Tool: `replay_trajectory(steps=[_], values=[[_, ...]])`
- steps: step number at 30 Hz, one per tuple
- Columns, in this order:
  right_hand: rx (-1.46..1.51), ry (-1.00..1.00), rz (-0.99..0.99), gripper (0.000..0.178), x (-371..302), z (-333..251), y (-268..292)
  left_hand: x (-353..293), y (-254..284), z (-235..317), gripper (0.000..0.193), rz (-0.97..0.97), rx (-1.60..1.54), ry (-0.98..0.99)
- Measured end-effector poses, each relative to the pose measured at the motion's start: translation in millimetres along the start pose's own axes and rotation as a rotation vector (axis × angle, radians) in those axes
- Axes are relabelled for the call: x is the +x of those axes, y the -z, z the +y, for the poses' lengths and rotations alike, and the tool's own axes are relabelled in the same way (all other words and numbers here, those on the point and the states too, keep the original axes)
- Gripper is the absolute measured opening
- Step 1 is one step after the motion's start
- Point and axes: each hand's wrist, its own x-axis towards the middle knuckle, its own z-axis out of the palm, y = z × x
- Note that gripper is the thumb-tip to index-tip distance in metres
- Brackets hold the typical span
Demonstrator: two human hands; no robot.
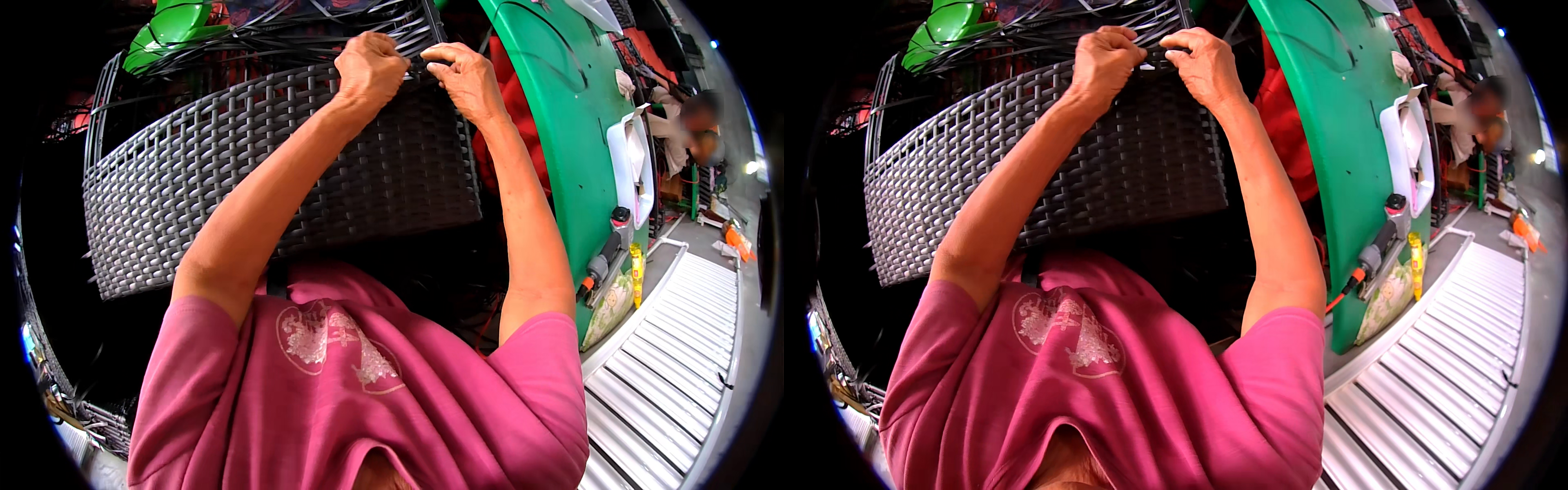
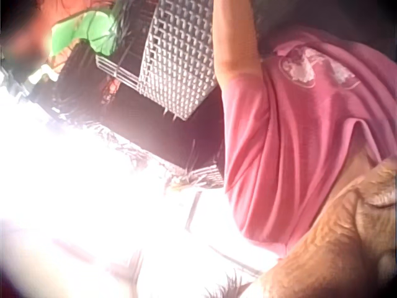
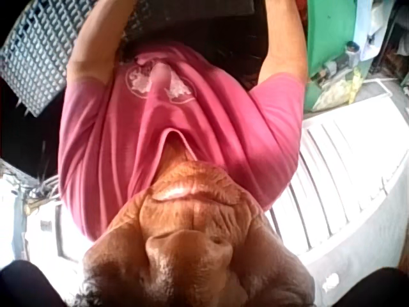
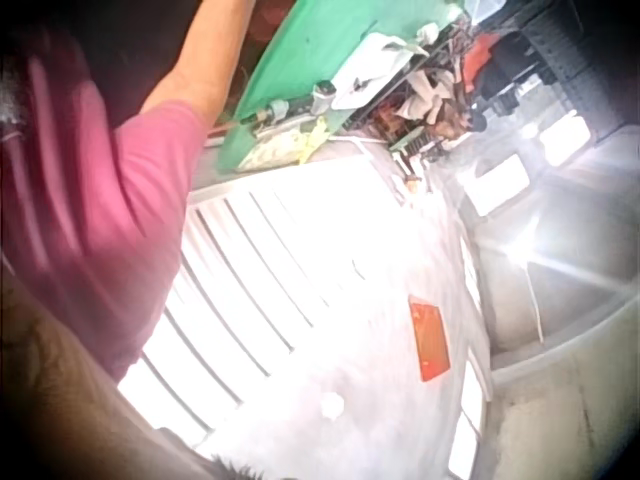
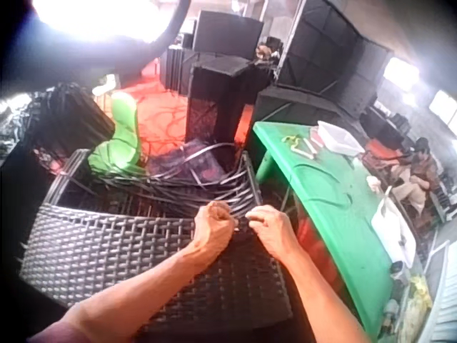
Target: The person weaves black synthetic strips through the frame of a chair by hand. The person feeds individual strips through the existing weave, pulls them tight, and presses the weave flat with their hands.
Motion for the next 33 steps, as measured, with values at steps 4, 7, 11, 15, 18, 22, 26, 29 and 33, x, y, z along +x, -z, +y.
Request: replay_trajectory(steps=[4, 7, 11, 15, 18, 22, 26, 29, 33], values=[[0.434, -0.114, -0.108, 0.018, -4.1, -27.3, -6.8, -3.9, 39.3, 22.9, 0.008, -0.128, -0.313, -0.18], [0.538, -0.25, -0.139, 0.019, -4.3, -29.2, -9.7, -6.8, 47.8, 14.3, 0.013, -0.135, -0.035, -0.285], [0.2, -0.281, -0.083, 0.016, -2.0, -40.4, -2.6, -21.4, 49.3, -0.6, 0.019, -0.024, 0.501, -0.555], [-0.201, 0.148, -0.049, 0.014, 8.7, -30.2, -10.2, -29.7, 52.0, -3.2, 0.016, -0.053, 0.649, -0.546], [-0.54, 0.144, -0.304, 0.014, 25.7, -38.5, -13.4, -31.4, 58.7, -8.7, 0.015, -0.088, 0.683, -0.47], [-0.591, 0.118, -0.243, 0.017, 37.1, -40.1, -32.0, -33.3, 55.1, -14.9, 0.016, -0.129, 0.748, -0.484], [-0.242, -0.018, -0.533, 0.015, 48.6, -40.3, -24.2, -32.6, 49.9, -12.4, 0.02, -0.235, 0.889, -0.37], [-0.172, -0.074, -0.578, 0.014, 53.2, -29.3, -25.5, -30.3, 44.9, -19.1, 0.023, -0.223, 0.883, -0.332], [-0.351, -0.031, -0.507, 0.014, 48.3, -24.8, -30.8, -33.4, 43.2, -22.3, 0.023, -0.211, 0.891, -0.384]])
